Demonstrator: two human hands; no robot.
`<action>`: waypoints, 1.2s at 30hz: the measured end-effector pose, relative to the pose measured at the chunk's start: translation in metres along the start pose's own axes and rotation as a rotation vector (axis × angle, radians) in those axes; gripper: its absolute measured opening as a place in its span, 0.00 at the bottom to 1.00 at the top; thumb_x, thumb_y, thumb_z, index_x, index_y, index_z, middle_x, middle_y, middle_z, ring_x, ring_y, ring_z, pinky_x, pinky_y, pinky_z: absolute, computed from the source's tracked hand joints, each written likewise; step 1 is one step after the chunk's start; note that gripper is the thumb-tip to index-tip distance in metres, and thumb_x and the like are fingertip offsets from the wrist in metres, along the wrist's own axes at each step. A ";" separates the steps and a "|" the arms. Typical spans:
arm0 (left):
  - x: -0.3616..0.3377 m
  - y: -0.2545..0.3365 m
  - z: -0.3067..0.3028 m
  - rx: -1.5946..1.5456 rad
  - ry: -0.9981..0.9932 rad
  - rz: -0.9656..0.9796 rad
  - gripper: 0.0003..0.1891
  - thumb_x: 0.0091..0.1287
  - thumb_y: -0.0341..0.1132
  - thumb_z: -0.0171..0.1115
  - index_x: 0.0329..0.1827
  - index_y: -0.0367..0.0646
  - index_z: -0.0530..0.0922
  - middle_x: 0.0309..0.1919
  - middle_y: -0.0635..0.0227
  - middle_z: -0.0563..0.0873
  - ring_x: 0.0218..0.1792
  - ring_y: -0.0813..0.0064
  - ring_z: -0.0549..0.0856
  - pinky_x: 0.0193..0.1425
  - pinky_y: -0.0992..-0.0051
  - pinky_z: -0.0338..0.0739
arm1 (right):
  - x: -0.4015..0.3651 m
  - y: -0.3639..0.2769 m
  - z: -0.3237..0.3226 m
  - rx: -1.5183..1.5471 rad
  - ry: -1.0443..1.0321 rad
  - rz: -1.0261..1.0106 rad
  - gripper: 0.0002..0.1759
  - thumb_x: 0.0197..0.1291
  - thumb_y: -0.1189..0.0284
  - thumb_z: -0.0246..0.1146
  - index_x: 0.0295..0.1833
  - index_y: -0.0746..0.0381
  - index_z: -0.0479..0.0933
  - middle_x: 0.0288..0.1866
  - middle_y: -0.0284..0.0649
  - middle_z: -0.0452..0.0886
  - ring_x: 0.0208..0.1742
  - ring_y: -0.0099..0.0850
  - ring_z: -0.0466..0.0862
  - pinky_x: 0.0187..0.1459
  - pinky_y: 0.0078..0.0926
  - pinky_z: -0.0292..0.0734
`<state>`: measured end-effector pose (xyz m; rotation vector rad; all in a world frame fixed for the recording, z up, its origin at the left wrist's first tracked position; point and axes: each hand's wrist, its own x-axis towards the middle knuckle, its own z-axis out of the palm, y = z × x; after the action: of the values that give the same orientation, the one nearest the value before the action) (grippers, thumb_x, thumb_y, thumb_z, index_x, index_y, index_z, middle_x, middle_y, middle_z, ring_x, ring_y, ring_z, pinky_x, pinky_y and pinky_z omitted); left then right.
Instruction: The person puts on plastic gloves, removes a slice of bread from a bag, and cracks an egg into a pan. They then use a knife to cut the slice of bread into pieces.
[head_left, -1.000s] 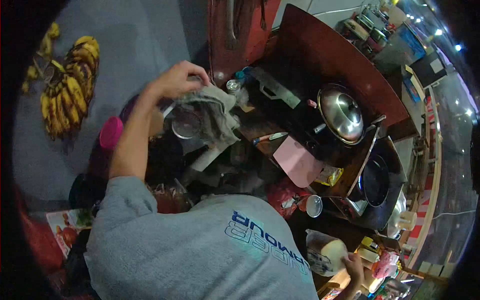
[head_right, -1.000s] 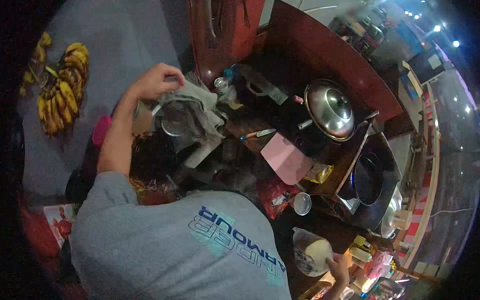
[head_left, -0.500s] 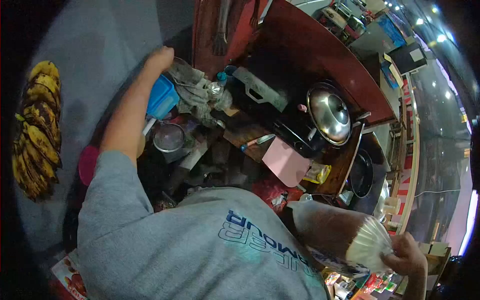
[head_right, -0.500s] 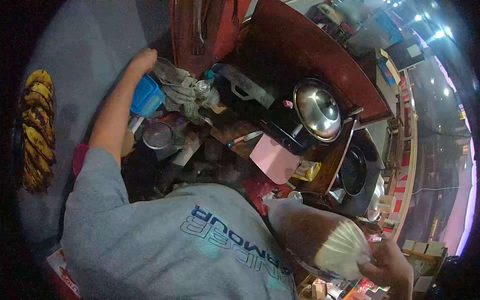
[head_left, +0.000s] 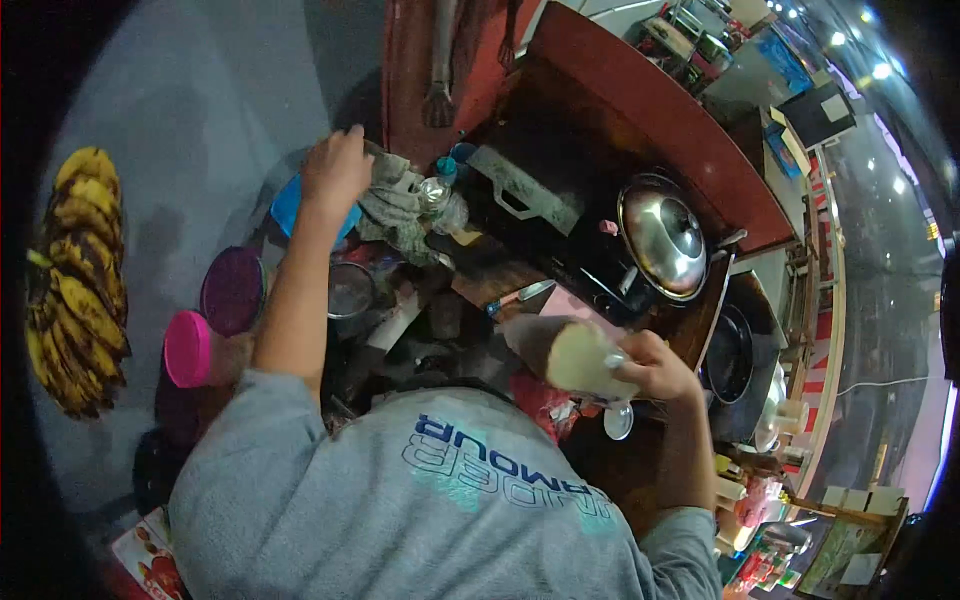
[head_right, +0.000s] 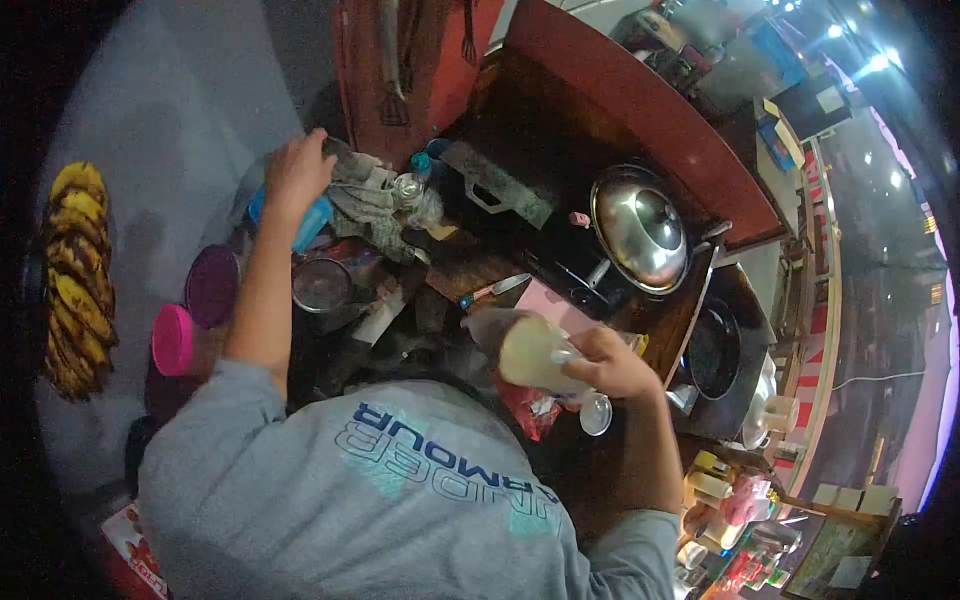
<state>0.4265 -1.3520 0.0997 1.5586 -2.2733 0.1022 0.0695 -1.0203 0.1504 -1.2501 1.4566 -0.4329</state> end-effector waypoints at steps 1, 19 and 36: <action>-0.017 0.017 -0.006 -0.071 0.015 -0.014 0.14 0.65 0.36 0.64 0.50 0.37 0.81 0.40 0.49 0.87 0.45 0.48 0.86 0.47 0.54 0.82 | 0.008 0.012 0.006 0.016 0.003 0.004 0.09 0.55 0.73 0.64 0.35 0.70 0.80 0.26 0.28 0.78 0.30 0.18 0.74 0.32 0.22 0.70; -0.178 0.192 0.299 -0.417 -0.777 0.541 0.14 0.68 0.37 0.60 0.52 0.40 0.76 0.48 0.49 0.83 0.48 0.44 0.85 0.50 0.50 0.81 | -0.004 0.143 0.123 0.304 0.525 0.299 0.18 0.58 0.63 0.58 0.36 0.70 0.81 0.24 0.45 0.80 0.28 0.31 0.81 0.36 0.34 0.76; -0.217 0.254 0.333 -0.964 -1.008 0.296 0.21 0.68 0.48 0.64 0.55 0.41 0.81 0.49 0.57 0.87 0.48 0.65 0.86 0.47 0.65 0.81 | -0.024 0.197 0.139 0.980 0.901 0.144 0.18 0.55 0.69 0.53 0.44 0.69 0.82 0.38 0.36 0.84 0.41 0.29 0.83 0.48 0.29 0.77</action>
<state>0.1736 -1.1532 -0.2457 0.7562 -2.4703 -1.7508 0.0988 -0.8764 -0.0427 -0.1143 1.6639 -1.5161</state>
